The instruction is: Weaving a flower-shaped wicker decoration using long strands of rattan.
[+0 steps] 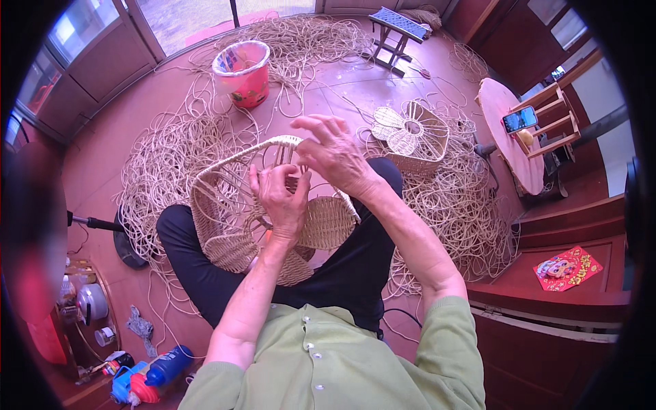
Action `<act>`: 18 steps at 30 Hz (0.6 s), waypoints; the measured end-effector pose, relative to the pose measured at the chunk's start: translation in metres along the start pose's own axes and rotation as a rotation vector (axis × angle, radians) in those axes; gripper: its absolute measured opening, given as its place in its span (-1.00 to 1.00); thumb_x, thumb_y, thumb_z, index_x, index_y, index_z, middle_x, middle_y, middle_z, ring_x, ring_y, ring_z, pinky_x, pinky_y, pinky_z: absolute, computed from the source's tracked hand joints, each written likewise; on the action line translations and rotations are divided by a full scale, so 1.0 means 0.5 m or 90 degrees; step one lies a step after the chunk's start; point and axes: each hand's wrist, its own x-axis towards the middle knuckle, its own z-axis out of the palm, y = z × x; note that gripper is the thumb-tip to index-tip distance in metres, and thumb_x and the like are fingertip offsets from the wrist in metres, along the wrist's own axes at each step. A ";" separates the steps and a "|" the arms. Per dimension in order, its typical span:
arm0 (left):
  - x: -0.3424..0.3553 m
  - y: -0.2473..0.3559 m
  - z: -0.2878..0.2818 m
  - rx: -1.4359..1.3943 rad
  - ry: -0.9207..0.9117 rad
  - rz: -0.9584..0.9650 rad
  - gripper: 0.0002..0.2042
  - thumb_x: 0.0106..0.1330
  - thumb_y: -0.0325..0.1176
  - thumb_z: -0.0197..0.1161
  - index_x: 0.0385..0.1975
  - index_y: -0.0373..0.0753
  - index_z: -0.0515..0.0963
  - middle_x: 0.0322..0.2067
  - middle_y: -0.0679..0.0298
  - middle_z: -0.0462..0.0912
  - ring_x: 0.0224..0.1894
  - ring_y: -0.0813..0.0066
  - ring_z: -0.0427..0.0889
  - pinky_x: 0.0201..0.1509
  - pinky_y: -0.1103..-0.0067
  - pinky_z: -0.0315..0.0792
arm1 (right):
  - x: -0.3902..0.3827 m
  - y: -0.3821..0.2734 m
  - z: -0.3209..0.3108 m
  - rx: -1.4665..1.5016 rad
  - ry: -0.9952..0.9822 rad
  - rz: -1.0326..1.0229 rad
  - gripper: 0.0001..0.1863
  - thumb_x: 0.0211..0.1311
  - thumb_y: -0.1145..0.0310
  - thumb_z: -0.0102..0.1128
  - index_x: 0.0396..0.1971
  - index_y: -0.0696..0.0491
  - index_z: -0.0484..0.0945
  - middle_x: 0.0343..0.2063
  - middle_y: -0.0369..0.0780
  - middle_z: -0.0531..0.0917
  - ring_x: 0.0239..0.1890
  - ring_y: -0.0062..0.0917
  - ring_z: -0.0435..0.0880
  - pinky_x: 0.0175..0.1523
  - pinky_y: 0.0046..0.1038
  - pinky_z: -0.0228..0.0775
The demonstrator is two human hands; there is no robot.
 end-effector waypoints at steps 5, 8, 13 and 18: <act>0.000 -0.006 0.010 0.025 -0.015 0.018 -0.91 0.15 -0.34 0.36 -0.46 -0.17 0.61 -0.29 0.30 0.60 -0.13 0.32 0.56 0.50 0.16 -0.05 | -0.033 -0.014 -0.021 -0.019 0.145 0.151 -0.73 -0.12 0.39 0.40 -0.36 0.02 0.53 0.11 -0.19 0.46 0.16 -0.30 0.44 0.19 -0.22 0.23; -0.005 -0.010 0.010 0.071 -0.058 0.015 -0.89 0.20 -0.29 0.32 -0.44 -0.17 0.65 -0.22 0.27 0.60 -0.02 0.32 0.52 0.50 0.16 -0.10 | -0.074 -0.047 -0.018 -0.060 0.079 0.141 -0.78 -0.09 0.37 0.37 -0.40 0.04 0.56 0.16 -0.17 0.44 0.23 -0.29 0.38 0.24 -0.19 0.19; 0.001 -0.012 0.021 0.084 -0.137 -0.001 -0.82 0.25 -0.21 0.28 -0.40 -0.18 0.65 -0.21 0.28 0.57 0.08 0.33 0.44 0.51 0.14 -0.23 | -0.098 -0.079 0.000 -0.182 0.005 0.160 -0.78 -0.05 0.29 0.27 -0.36 0.03 0.65 0.21 -0.19 0.42 0.31 -0.27 0.30 0.32 -0.10 0.08; 0.003 -0.013 0.019 0.113 -0.214 -0.036 -0.83 0.21 -0.22 0.27 -0.39 -0.19 0.64 -0.19 0.24 0.52 0.12 0.26 0.39 0.51 0.11 -0.27 | -0.114 -0.067 0.036 -0.199 0.027 0.166 -0.83 -0.19 0.31 0.42 -0.61 0.05 0.62 0.23 -0.23 0.44 0.33 -0.28 0.27 0.31 -0.08 0.10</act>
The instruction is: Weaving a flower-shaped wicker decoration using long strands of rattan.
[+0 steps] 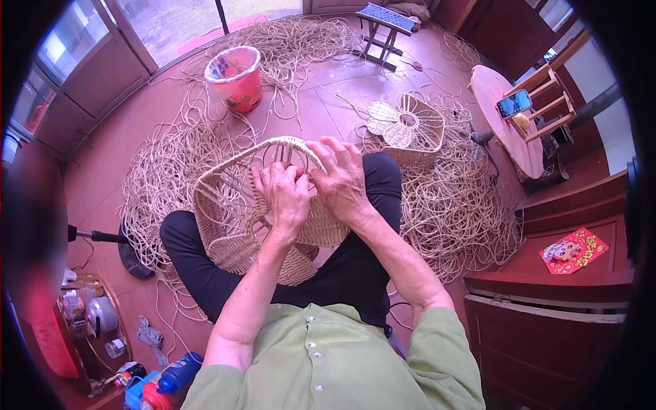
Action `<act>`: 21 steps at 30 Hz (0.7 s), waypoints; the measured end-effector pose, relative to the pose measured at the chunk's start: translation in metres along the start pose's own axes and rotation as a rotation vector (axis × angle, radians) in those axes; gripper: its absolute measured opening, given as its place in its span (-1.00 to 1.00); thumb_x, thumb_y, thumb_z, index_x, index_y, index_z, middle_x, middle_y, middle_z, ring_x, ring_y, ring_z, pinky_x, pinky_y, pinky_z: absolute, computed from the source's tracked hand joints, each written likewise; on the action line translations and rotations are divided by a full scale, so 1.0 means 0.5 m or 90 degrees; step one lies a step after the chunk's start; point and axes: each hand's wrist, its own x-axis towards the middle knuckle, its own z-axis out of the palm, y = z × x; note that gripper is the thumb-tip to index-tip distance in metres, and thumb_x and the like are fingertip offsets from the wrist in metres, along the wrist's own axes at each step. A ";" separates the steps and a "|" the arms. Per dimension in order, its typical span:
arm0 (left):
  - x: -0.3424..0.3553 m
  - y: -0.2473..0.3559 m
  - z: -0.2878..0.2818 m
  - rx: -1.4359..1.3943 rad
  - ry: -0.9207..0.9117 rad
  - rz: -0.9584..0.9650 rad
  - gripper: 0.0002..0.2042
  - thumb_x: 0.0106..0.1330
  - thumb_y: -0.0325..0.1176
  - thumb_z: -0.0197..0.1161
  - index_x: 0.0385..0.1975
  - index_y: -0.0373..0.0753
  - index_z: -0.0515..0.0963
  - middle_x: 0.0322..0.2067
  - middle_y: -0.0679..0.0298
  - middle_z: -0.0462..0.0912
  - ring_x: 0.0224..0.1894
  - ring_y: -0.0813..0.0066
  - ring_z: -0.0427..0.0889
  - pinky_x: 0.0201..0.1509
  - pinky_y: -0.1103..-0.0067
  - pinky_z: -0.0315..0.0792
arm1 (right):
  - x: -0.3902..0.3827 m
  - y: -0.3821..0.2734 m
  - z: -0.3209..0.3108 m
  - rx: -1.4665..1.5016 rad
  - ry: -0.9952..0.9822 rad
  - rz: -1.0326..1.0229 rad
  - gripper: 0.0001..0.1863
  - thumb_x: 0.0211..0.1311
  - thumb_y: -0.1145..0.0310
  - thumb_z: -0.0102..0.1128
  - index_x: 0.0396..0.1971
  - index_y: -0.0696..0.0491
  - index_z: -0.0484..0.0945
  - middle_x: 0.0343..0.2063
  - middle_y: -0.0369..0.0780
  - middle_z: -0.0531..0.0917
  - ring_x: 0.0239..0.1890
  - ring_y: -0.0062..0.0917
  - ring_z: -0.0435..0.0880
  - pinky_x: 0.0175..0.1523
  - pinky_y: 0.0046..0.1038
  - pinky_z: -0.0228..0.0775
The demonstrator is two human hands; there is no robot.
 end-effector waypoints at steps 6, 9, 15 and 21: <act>-0.014 0.002 -0.023 -0.052 0.063 0.063 -0.86 0.18 -0.27 0.27 -0.44 -0.19 0.64 -0.22 0.25 0.55 0.09 0.28 0.44 0.51 0.10 -0.22 | 0.110 0.001 -0.076 0.059 -0.065 -0.046 -0.90 -0.11 0.34 0.37 -0.61 0.03 0.66 0.16 -0.24 0.46 0.29 -0.32 0.29 0.33 -0.12 0.08; -0.009 -0.017 -0.002 -0.047 0.101 0.044 -0.86 0.20 -0.26 0.28 -0.45 -0.19 0.62 -0.22 0.26 0.56 0.06 0.29 0.46 0.49 0.11 -0.17 | 0.142 -0.023 -0.060 0.034 -0.120 -0.111 -0.86 -0.11 0.33 0.41 -0.63 0.04 0.63 0.12 -0.25 0.49 0.28 -0.32 0.30 0.32 -0.14 0.13; 0.009 -0.015 -0.022 -0.057 0.202 0.003 -0.87 0.28 -0.26 0.29 -0.41 -0.16 0.64 -0.45 0.39 0.63 -0.14 0.43 0.53 0.35 0.29 0.00 | 0.051 -0.017 -0.071 0.118 -0.068 0.091 -0.86 0.07 0.38 0.27 -0.33 0.00 0.62 -0.27 -0.26 0.61 -0.19 -0.40 0.58 -0.19 -0.31 0.41; 0.050 -0.029 -0.045 0.035 0.197 0.186 -0.79 0.09 -0.33 0.42 -0.26 -0.10 0.64 -0.49 0.47 0.65 -0.30 0.49 0.50 0.02 0.43 0.15 | 0.007 -0.071 -0.027 -0.002 -0.051 0.047 -0.64 0.05 0.39 0.16 -0.10 0.14 0.56 -0.24 -0.23 0.58 -0.18 -0.40 0.54 -0.14 -0.34 0.32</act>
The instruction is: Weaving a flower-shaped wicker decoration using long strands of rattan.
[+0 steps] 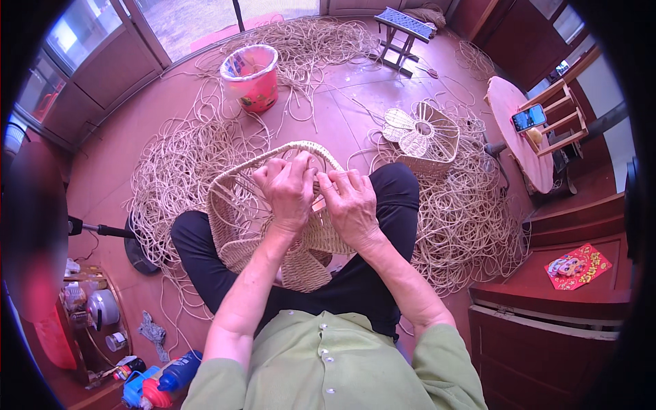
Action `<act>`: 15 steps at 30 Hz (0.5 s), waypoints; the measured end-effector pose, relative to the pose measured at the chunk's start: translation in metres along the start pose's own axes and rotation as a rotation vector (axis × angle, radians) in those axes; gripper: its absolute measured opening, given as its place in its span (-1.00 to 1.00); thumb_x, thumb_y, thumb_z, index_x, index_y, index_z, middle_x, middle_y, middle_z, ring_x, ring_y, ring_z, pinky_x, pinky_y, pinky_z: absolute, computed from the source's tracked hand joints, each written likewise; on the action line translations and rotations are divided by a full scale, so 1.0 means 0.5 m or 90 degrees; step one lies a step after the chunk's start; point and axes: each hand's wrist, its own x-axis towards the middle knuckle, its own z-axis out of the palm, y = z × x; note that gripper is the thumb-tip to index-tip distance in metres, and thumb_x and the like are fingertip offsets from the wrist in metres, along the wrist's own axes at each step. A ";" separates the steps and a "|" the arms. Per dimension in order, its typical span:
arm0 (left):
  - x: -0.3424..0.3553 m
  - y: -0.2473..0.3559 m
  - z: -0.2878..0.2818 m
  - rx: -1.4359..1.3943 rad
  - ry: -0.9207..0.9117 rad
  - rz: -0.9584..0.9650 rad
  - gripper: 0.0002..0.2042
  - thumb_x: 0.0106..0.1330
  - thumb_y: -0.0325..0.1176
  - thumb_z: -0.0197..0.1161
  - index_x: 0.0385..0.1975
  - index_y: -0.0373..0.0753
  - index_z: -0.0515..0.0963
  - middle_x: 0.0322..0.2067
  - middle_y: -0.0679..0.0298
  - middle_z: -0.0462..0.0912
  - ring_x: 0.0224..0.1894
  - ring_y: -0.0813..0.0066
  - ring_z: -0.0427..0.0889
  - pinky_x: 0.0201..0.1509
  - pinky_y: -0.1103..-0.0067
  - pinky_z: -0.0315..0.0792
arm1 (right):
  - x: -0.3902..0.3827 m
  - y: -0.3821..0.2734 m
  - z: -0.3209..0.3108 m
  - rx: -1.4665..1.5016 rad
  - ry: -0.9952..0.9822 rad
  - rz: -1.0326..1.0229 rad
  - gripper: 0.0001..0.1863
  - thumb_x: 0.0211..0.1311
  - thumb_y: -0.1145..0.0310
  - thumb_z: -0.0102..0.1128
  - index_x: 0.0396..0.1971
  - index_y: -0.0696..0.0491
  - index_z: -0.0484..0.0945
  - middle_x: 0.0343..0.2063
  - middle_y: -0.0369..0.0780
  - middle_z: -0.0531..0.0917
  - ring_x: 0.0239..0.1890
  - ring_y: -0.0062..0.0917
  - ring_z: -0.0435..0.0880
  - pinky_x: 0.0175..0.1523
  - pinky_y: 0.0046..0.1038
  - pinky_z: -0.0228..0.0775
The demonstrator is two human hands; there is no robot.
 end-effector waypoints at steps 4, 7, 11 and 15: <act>0.035 -0.021 0.021 0.107 -0.059 0.076 -0.57 0.09 -0.43 0.33 0.02 -0.12 0.50 -0.52 0.44 0.58 -0.35 0.48 0.51 -0.12 0.45 0.18 | 0.007 -0.004 0.014 0.049 0.000 0.009 -0.65 0.04 0.46 0.20 -0.10 0.11 0.58 -0.22 -0.23 0.57 -0.19 -0.37 0.53 -0.11 -0.31 0.34; 0.037 -0.025 0.015 0.115 -0.111 0.033 -0.47 0.13 -0.47 0.25 0.18 -0.12 0.41 -0.51 0.33 0.59 -0.35 0.36 0.56 -0.16 0.38 0.34 | 0.013 -0.001 0.020 0.062 0.003 0.014 -0.65 0.04 0.47 0.23 -0.10 0.11 0.58 -0.24 -0.24 0.56 -0.17 -0.38 0.52 -0.08 -0.31 0.33; 0.026 -0.028 -0.048 -0.129 -0.225 -0.148 -0.37 0.18 -0.47 0.22 0.32 -0.11 0.28 -0.36 0.17 0.70 -0.39 0.23 0.66 -0.26 0.36 0.53 | -0.001 0.005 0.023 0.074 0.034 0.004 -0.64 0.04 0.48 0.24 -0.09 0.10 0.59 -0.25 -0.25 0.56 -0.18 -0.39 0.51 -0.08 -0.32 0.32; 0.034 -0.047 -0.069 -0.184 -0.311 -0.100 -0.33 0.25 -0.56 0.08 0.41 -0.09 0.13 -0.21 0.04 0.73 -0.38 0.19 0.73 -0.28 0.38 0.59 | -0.001 -0.001 0.029 0.082 0.044 0.022 -0.68 0.06 0.48 0.26 -0.11 0.11 0.60 -0.28 -0.28 0.55 -0.21 -0.41 0.50 -0.10 -0.33 0.31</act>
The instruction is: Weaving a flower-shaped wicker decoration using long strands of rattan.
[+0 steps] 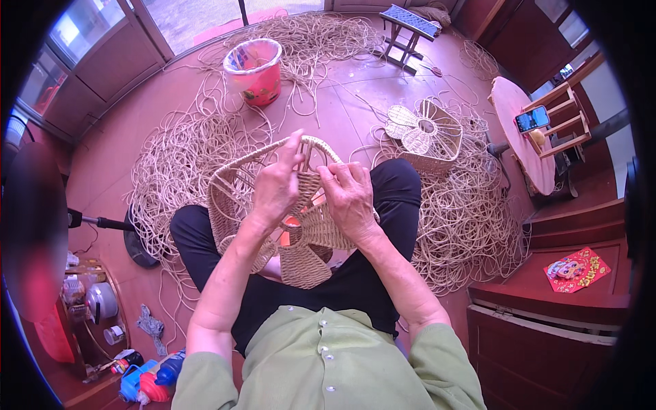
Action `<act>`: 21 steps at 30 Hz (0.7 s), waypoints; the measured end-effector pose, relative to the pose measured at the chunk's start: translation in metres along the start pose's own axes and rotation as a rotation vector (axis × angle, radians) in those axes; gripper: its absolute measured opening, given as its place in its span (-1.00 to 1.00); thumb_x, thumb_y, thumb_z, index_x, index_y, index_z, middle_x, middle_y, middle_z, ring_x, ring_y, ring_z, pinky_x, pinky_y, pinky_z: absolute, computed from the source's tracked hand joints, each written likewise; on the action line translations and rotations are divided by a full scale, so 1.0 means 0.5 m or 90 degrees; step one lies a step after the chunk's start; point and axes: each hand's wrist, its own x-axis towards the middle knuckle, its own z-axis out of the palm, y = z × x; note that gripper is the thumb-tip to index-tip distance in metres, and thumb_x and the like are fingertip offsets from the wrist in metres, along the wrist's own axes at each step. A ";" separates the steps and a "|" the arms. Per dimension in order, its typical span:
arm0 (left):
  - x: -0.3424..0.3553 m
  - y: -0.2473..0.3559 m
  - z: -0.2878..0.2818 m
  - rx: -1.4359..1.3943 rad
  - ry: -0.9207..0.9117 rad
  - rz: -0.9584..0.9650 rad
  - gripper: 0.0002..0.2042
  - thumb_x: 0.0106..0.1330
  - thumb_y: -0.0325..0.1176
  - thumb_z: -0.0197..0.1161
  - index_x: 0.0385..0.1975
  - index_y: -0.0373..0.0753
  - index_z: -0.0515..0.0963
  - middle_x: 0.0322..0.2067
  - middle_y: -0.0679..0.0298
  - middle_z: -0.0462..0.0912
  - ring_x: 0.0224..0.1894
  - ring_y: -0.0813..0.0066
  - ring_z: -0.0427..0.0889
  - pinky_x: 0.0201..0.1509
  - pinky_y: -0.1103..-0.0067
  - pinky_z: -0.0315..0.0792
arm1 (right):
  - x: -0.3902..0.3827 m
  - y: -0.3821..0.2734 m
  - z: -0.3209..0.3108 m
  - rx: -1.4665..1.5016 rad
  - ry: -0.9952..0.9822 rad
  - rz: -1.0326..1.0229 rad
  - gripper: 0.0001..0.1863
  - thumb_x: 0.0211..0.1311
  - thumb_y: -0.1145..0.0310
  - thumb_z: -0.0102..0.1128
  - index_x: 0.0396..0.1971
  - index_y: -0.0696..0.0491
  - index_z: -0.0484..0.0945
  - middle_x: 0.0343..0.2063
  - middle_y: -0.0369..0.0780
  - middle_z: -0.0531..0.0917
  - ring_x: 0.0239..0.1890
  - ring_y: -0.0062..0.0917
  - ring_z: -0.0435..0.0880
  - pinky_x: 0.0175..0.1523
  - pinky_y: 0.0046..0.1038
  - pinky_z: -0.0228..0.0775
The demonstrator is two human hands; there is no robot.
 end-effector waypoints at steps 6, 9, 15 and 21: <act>0.083 0.024 -0.013 0.174 -0.203 0.006 -0.20 0.20 -0.59 0.08 0.48 -0.01 -0.02 -0.29 -0.08 0.67 -0.35 -0.04 0.69 -0.25 0.18 0.55 | -0.003 0.006 0.015 0.009 -0.005 0.009 -0.65 0.02 0.47 0.17 -0.12 0.15 0.58 -0.25 -0.24 0.56 -0.17 -0.38 0.51 -0.06 -0.31 0.31; 0.101 0.001 -0.014 0.226 -0.255 0.120 -0.18 0.19 -0.60 0.06 0.49 0.04 -0.03 -0.43 -0.01 0.65 -0.34 0.01 0.69 -0.22 0.18 0.55 | 0.002 0.001 0.014 0.003 -0.008 0.010 -0.66 0.02 0.48 0.18 -0.13 0.15 0.59 -0.27 -0.24 0.57 -0.17 -0.37 0.51 -0.06 -0.30 0.32; 0.139 0.006 -0.038 0.226 -0.359 0.134 -0.21 0.14 -0.56 0.17 0.44 0.04 0.12 -0.35 0.04 0.69 -0.30 0.10 0.71 -0.32 0.25 0.52 | 0.008 -0.001 0.022 0.021 0.013 0.001 -0.67 0.02 0.49 0.19 -0.13 0.12 0.60 -0.30 -0.25 0.56 -0.19 -0.36 0.51 -0.08 -0.28 0.33; 0.043 -0.004 -0.046 0.313 -0.072 0.502 -0.36 0.19 -0.52 0.17 0.36 -0.12 0.27 -0.56 0.30 0.47 -0.57 0.51 0.48 -0.45 0.47 0.41 | -0.001 -0.011 0.001 0.028 0.064 0.016 -0.71 -0.02 0.46 0.28 -0.21 0.03 0.61 -0.35 -0.32 0.55 -0.25 -0.41 0.52 -0.16 -0.31 0.32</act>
